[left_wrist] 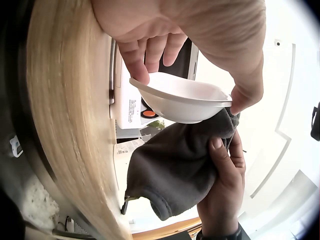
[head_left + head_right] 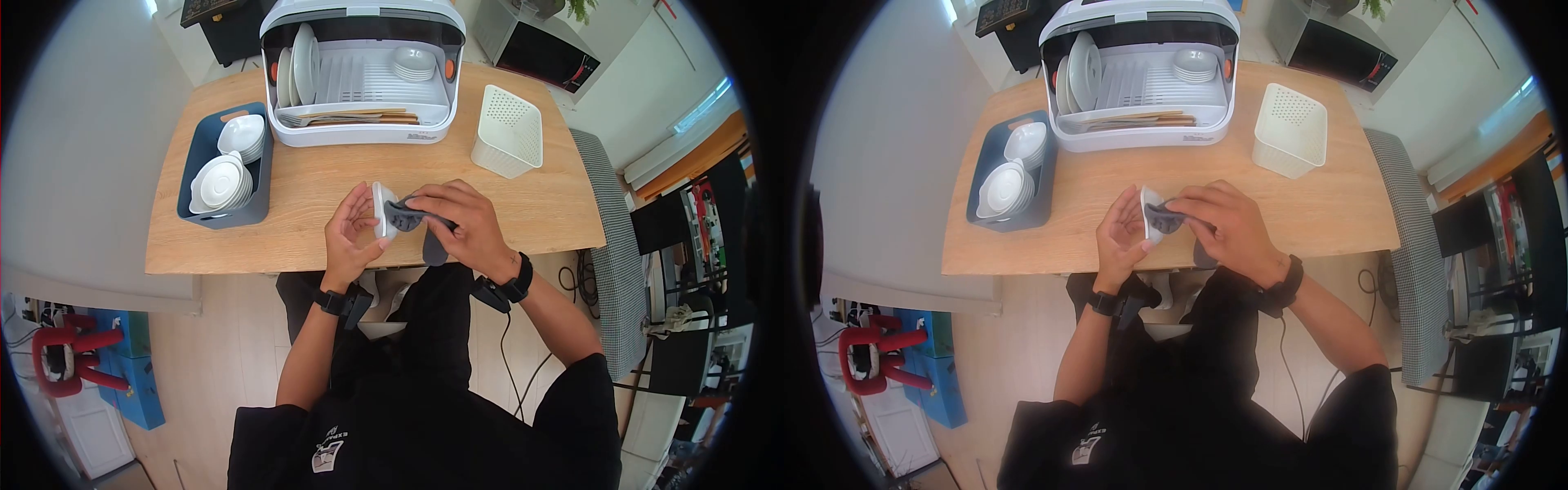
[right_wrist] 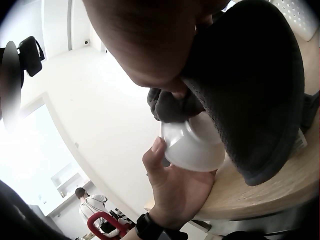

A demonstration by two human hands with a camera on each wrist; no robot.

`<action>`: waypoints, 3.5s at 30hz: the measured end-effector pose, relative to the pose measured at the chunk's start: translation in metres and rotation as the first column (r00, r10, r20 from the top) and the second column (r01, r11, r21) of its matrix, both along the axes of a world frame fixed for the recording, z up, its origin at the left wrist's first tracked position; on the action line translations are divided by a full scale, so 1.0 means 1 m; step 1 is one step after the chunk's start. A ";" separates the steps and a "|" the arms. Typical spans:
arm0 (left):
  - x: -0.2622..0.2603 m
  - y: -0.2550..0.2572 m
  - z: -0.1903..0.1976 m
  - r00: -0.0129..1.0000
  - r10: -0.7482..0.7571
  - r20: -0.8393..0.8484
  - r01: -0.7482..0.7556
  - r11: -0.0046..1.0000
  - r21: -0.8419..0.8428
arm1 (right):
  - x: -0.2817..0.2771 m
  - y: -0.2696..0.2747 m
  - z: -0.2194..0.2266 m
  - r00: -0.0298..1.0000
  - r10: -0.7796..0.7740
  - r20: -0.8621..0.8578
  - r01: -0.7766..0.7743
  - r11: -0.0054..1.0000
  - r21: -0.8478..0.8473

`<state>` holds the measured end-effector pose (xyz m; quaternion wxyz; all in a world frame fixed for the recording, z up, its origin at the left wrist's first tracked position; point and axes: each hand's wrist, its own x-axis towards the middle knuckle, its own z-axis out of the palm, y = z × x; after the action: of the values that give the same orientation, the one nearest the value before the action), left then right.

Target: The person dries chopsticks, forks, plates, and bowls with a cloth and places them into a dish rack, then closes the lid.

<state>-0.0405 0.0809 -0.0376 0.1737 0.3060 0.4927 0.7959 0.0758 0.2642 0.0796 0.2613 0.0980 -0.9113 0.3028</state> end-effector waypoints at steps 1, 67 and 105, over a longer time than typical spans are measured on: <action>0.000 -0.001 0.001 1.000 0.008 -0.022 -0.008 1.000 -0.023 | -0.002 0.000 0.001 1.000 -0.025 -0.001 0.025 1.000 -0.004; -0.002 -0.006 0.002 0.986 -0.158 0.056 0.152 0.983 0.105 | 0.001 -0.012 -0.021 0.967 0.081 0.241 -0.085 0.996 0.007; -0.007 -0.007 -0.011 0.996 -0.024 0.089 0.017 0.997 0.072 | 0.008 0.001 -0.039 0.990 -0.133 0.045 0.121 0.971 0.204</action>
<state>-0.0474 0.0735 -0.0488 0.1928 0.2811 0.4527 0.8239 0.0841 0.2649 0.0408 0.2420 0.0562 -0.9489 0.1947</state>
